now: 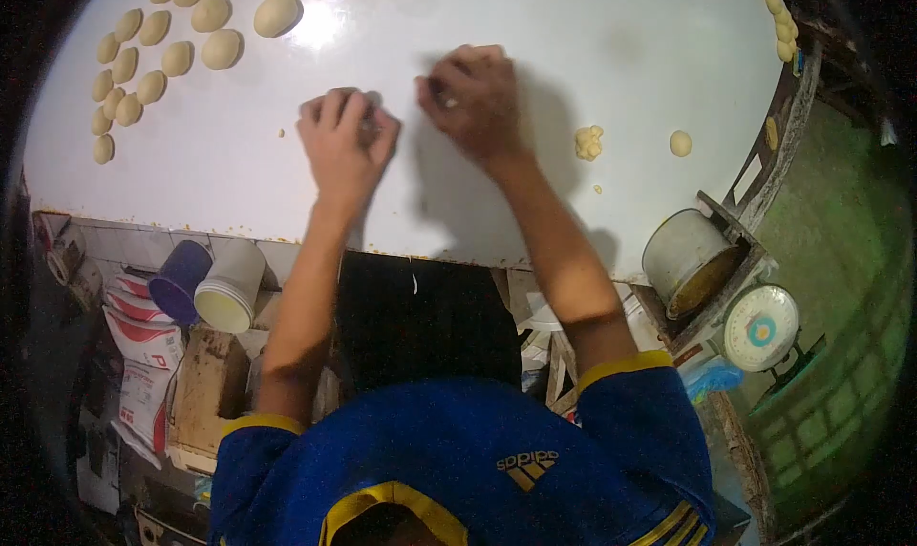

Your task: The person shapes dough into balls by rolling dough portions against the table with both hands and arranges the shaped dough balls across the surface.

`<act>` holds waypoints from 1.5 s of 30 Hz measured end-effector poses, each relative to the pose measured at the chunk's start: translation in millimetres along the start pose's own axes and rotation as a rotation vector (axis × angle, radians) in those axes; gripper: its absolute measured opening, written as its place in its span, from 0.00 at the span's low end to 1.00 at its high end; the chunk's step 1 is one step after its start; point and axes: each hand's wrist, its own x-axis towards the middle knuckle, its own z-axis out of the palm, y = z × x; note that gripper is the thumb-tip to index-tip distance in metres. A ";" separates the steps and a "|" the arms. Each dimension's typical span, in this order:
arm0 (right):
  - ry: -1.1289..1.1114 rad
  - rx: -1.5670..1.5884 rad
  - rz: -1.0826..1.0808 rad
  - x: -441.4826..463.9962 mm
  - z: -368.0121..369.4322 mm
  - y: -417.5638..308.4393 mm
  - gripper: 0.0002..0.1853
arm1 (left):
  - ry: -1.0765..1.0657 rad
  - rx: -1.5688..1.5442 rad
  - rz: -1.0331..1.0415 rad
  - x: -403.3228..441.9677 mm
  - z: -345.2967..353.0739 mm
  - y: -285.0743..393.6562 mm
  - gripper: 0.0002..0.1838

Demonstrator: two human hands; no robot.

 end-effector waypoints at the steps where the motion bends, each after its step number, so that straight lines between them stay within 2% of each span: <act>1: -0.052 0.049 0.081 -8.3 5.9 -12.5 0.10 | -0.044 -0.027 -0.014 -3.7 1.7 12.9 0.10; 2: -0.074 0.051 0.050 -21.8 6.5 -19.6 0.10 | -0.121 -0.037 -0.017 -21.3 2.6 16.7 0.12; 5: -0.109 0.099 -0.022 -48.6 -18.0 -3.6 0.10 | -0.089 -0.030 0.079 -63.6 -10.5 -4.0 0.13; 8: -0.231 0.009 0.016 -35.2 -26.4 25.8 0.12 | -0.093 0.072 0.056 -27.9 -26.7 -27.5 0.14; 10: -0.055 -0.028 0.141 3.6 -15.0 17.8 0.12 | -0.008 0.022 0.103 7.8 -4.0 -23.8 0.14; 11: -0.064 0.018 0.196 9.7 -5.6 4.1 0.11 | -0.054 0.013 0.061 12.1 3.6 -10.1 0.15; 14: -0.026 0.126 0.123 -11.5 11.4 -9.5 0.09 | -0.102 -0.105 0.040 -4.2 14.1 12.2 0.20; 15: -0.079 0.189 0.166 -17.9 -1.9 -15.1 0.11 | -0.098 -0.143 0.008 -19.0 8.9 13.3 0.28; 16: -0.072 0.199 0.145 -19.2 -16.7 -21.5 0.11 | -0.079 -0.129 0.008 -24.8 -4.7 13.1 0.28; 19: -0.164 0.072 0.133 -18.5 -51.8 -25.9 0.17 | -0.152 -0.152 -0.144 -41.5 -36.3 6.7 0.38; 20: -0.258 0.119 0.168 -18.6 -59.3 -19.9 0.20 | -0.141 -0.150 -0.147 -42.2 -40.0 -0.1 0.38; 21: -0.353 0.164 0.203 -17.1 -63.7 -17.6 0.22 | -0.244 -0.267 -0.167 -41.8 -44.4 -6.1 0.38; 22: -0.354 0.161 0.188 -4.1 -71.1 -24.5 0.22 | -0.345 -0.385 -0.183 -39.1 -51.1 -11.4 0.38; 24: -0.672 0.187 0.427 31.3 -91.5 -39.3 0.24 | -0.321 -0.430 -0.198 -28.7 -76.2 -24.2 0.37; 25: -0.741 0.126 0.339 47.3 -92.2 -45.4 0.26 | -0.317 -0.476 -0.210 -21.4 -94.5 -30.5 0.36; 26: -0.738 0.119 0.331 67.1 -90.4 -61.9 0.26 | -0.203 -0.408 -0.186 -11.7 -110.3 -44.0 0.35; 27: -0.683 0.183 0.242 88.2 -81.8 -89.0 0.26 | -0.091 -0.339 -0.161 1.2 -125.0 -62.8 0.33; 29: -0.509 0.324 0.022 115.0 -37.1 -128.3 0.26 | 0.095 -0.238 -0.242 27.1 -144.0 -107.3 0.31; 32: -0.263 0.447 -0.278 154.8 48.3 -173.1 0.24 | 0.179 -0.123 -0.239 64.0 -153.0 -165.9 0.26; 34: -0.210 0.282 -0.394 173.3 102.1 -188.2 0.24 | 0.153 -0.109 -0.265 72.1 -145.9 -189.8 0.25; 35: -0.208 0.280 -0.393 173.8 120.3 -191.0 0.24 | 0.152 -0.110 -0.262 71.1 -145.6 -192.5 0.25; 37: -0.186 0.021 -0.359 173.4 135.7 -199.9 0.26 | 0.107 -0.123 -0.247 70.0 -146.8 -191.9 0.29; 38: -0.182 0.016 -0.359 168.7 134.3 -198.0 0.26 | 0.109 -0.126 -0.243 65.1 -147.2 -188.4 0.29; 40: -0.011 0.083 -0.363 152.5 103.2 -206.3 0.26 | 0.189 -0.150 -0.271 45.2 -154.9 -173.5 0.35; 41: -0.099 0.135 -0.301 137.7 84.2 -206.1 0.27 | 0.172 -0.184 -0.280 30.7 -155.5 -174.3 0.40; 44: -0.376 0.220 -0.200 71.0 55.3 -176.9 0.24 | 0.213 -0.144 -0.361 -29.5 -152.3 -148.4 0.33; 45: -0.333 0.249 -0.200 50.8 52.2 -177.8 0.22 | 0.176 -0.132 -0.410 -50.7 -143.5 -139.7 0.33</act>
